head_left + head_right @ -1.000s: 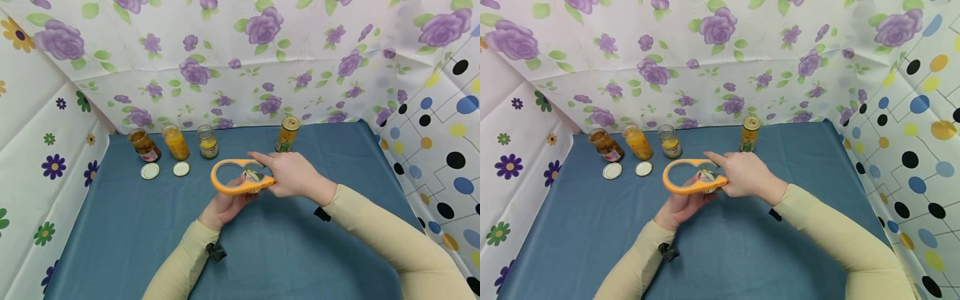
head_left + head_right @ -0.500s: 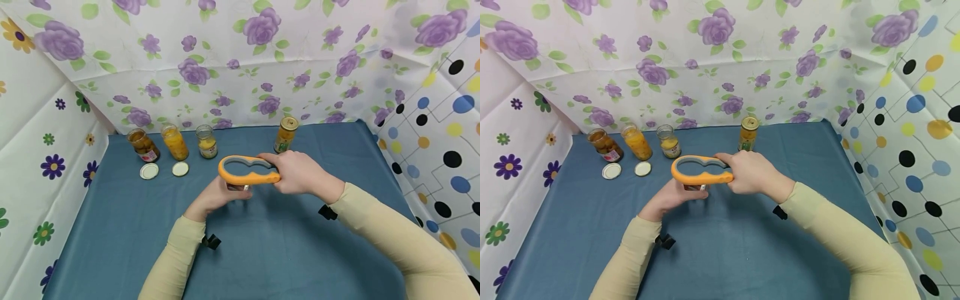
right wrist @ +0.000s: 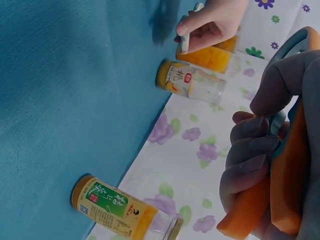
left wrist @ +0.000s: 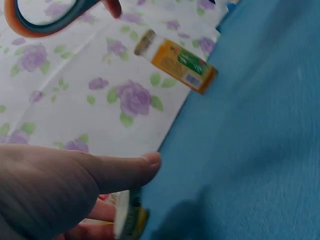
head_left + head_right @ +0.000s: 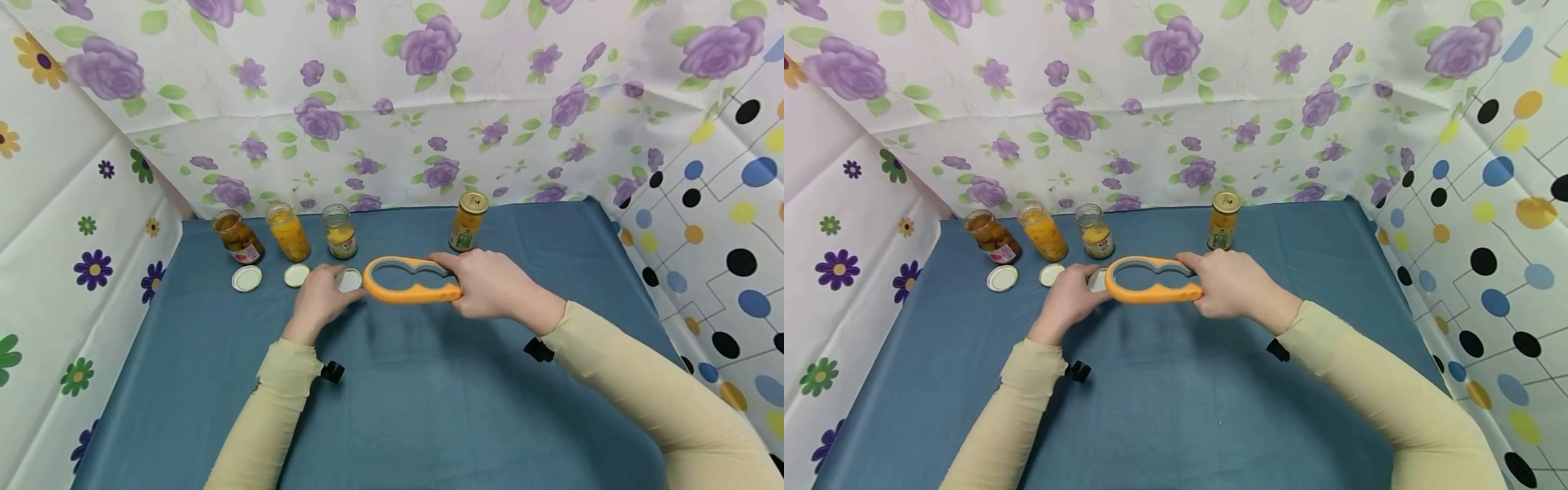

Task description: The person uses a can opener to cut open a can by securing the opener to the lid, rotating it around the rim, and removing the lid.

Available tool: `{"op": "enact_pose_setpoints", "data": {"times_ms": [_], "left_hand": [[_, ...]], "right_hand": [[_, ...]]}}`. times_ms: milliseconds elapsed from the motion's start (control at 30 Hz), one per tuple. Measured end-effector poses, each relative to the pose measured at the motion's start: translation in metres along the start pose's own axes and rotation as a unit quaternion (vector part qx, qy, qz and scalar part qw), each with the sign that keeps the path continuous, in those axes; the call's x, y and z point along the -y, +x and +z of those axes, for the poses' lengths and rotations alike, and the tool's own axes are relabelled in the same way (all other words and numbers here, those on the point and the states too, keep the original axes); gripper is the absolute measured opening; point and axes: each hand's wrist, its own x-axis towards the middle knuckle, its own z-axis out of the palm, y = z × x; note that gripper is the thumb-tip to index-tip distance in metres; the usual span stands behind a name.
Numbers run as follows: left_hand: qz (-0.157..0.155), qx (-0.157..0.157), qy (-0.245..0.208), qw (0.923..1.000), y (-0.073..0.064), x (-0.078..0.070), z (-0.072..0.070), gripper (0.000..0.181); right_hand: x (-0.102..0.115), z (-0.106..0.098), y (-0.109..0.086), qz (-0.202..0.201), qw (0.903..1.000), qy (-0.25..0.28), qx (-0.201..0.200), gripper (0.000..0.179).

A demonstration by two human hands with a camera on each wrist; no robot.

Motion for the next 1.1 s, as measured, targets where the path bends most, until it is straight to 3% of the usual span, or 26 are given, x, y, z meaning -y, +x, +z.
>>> {"op": "enact_pose_setpoints", "data": {"times_ms": [200,367,633,1100], "left_hand": [[0.002,-0.045,0.03,0.9985,0.015,0.011,0.012,0.078],[0.017,-0.063,0.043,0.9969,0.023,0.018,0.024,0.08],[0.039,-0.087,0.065,0.9934,0.026,0.018,0.03,0.082],[0.052,-0.134,0.064,0.9876,0.024,0.021,0.036,0.081]], "right_hand": [[0.0,0.001,-0.001,0.006,1.0,0.0,0.004,0.072],[0.0,0.001,-0.001,0.014,0.9998,0.001,0.013,0.073],[-0.004,0.004,-0.002,0.013,0.9998,-0.003,0.014,0.072],[-0.002,0.006,-0.002,0.007,0.9997,-0.014,0.021,0.072]]}}
